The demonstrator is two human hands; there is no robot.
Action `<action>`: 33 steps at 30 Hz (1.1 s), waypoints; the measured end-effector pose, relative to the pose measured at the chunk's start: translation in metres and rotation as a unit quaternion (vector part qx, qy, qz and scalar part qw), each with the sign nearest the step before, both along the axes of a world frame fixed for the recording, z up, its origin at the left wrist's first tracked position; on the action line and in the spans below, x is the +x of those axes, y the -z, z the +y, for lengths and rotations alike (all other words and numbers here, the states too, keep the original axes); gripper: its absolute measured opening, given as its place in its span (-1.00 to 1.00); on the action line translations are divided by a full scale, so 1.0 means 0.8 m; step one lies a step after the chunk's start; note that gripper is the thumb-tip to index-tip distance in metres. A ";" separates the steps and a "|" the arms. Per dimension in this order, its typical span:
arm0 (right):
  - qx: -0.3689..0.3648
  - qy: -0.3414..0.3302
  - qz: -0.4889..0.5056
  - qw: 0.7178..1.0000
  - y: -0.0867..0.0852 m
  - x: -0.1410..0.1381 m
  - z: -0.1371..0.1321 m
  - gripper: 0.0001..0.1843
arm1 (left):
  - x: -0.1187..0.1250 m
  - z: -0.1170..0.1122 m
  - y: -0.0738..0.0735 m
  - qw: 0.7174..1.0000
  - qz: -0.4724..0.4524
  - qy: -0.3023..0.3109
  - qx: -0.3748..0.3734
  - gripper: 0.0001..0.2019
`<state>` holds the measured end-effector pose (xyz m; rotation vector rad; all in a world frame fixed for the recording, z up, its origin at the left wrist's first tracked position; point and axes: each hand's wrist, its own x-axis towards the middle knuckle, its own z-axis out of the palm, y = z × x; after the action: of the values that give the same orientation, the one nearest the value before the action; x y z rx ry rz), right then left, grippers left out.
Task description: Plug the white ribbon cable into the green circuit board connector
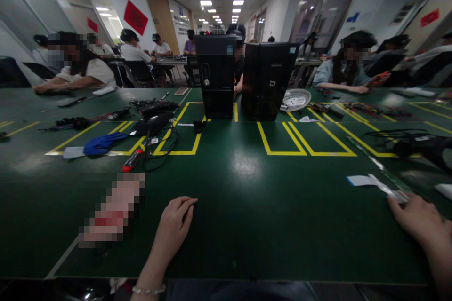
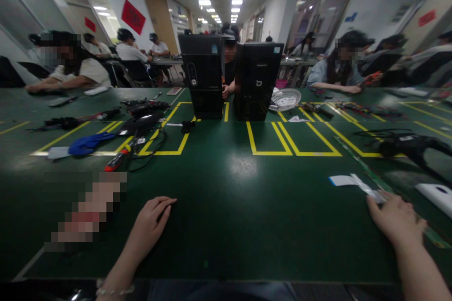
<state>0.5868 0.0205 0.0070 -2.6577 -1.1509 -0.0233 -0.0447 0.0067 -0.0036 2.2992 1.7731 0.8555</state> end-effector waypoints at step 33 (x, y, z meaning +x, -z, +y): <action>0.120 -0.505 -0.029 0.854 0.036 -0.285 -0.043 -0.53 | 0.009 -0.002 -0.004 0.999 0.042 0.006 -0.021 -0.71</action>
<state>0.3589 -0.0137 -0.0219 -1.5705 -2.2270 -0.0536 -0.0375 0.0053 -0.0004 2.3494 1.7910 0.7237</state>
